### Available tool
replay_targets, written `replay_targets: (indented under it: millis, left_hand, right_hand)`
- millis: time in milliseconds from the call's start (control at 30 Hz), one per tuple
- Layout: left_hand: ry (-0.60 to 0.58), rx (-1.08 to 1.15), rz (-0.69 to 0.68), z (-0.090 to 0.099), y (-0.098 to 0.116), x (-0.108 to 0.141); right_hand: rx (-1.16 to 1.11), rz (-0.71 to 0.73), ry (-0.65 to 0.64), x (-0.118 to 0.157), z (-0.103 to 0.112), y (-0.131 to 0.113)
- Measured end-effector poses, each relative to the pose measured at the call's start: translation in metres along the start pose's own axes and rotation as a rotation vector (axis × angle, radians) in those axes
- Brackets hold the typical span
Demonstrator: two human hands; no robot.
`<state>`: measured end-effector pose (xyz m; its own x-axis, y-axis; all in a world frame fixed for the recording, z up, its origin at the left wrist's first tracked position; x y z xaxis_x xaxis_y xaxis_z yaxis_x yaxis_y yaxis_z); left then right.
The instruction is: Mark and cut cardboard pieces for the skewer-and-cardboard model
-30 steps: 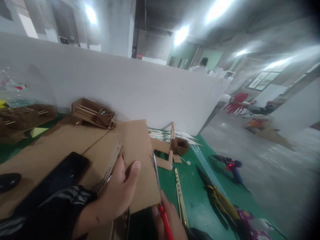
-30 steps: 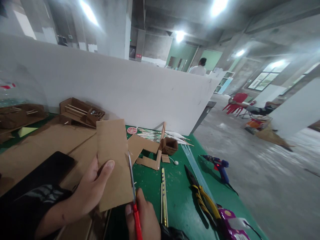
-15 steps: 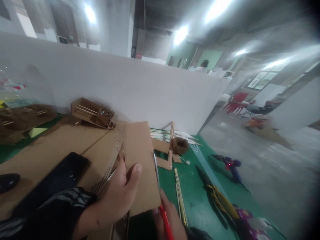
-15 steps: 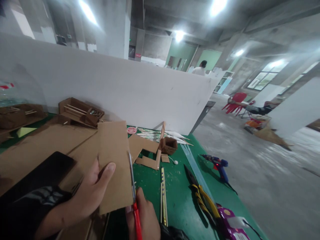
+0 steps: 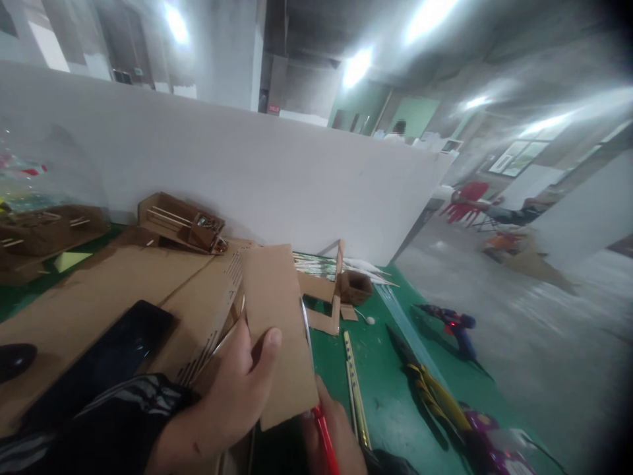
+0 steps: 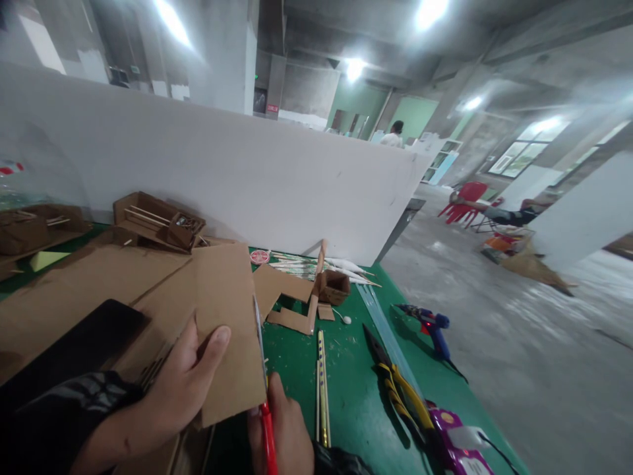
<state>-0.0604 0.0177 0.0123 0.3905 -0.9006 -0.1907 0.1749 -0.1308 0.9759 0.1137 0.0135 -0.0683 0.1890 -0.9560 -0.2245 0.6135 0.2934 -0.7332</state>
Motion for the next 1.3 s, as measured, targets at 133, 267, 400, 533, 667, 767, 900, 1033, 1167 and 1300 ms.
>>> replay_targets:
  millis: [133, 267, 400, 533, 667, 767, 900, 1033, 1167, 1300]
  left_hand:
    - [0.019, 0.025, 0.008, 0.001, 0.001, 0.001]
    - [0.01, 0.111, 0.115, 0.001, 0.002, 0.0]
    - [-0.023, 0.261, 0.297, 0.001, -0.001, -0.011]
    - [0.034, 0.226, 0.285, 0.01, -0.001, -0.025]
    - [0.032, 0.202, 0.242, 0.009, -0.002, -0.025]
    - [0.047, 0.15, 0.203, 0.009, 0.0, -0.019]
    - [0.044, 0.143, 0.211, 0.008, 0.002, -0.015]
    - [0.062, 0.145, 0.231, 0.009, 0.001, -0.014]
    - [0.075, 0.144, 0.21, 0.009, 0.004, -0.012]
    - [0.056, 0.142, 0.202, 0.008, 0.004, -0.011]
  right_hand:
    - [-0.005, -0.048, -0.017, 0.001, 0.002, 0.004]
    - [-0.019, -0.061, -0.017, 0.0, 0.004, 0.007]
    - [-0.015, -0.042, -0.034, 0.0, 0.001, 0.008]
    - [-0.006, -0.032, -0.05, 0.003, -0.003, 0.009]
    - [-0.029, -0.002, -0.038, 0.003, -0.002, 0.004]
    - [-0.063, -0.012, -0.032, 0.002, -0.001, 0.004]
    - [-0.05, -0.074, -0.079, 0.001, -0.002, 0.008]
    - [-0.049, -0.083, -0.084, 0.0, -0.002, 0.004]
    - [-0.045, -0.059, -0.092, 0.0, -0.004, -0.002]
    - [-0.079, -0.037, -0.107, 0.001, -0.005, -0.003]
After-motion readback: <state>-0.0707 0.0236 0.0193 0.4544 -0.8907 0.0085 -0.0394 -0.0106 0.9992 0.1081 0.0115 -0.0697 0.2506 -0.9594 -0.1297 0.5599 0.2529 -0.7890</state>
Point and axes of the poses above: each hand's wrist, its own x-axis away from the middle knuckle, its own z-axis out of the back of the hand, y = z × x, the point moved 8 cm from there along -x, towards the middle knuckle, and after that the axes turned 8 degrees about y, right-handed, at the moved point
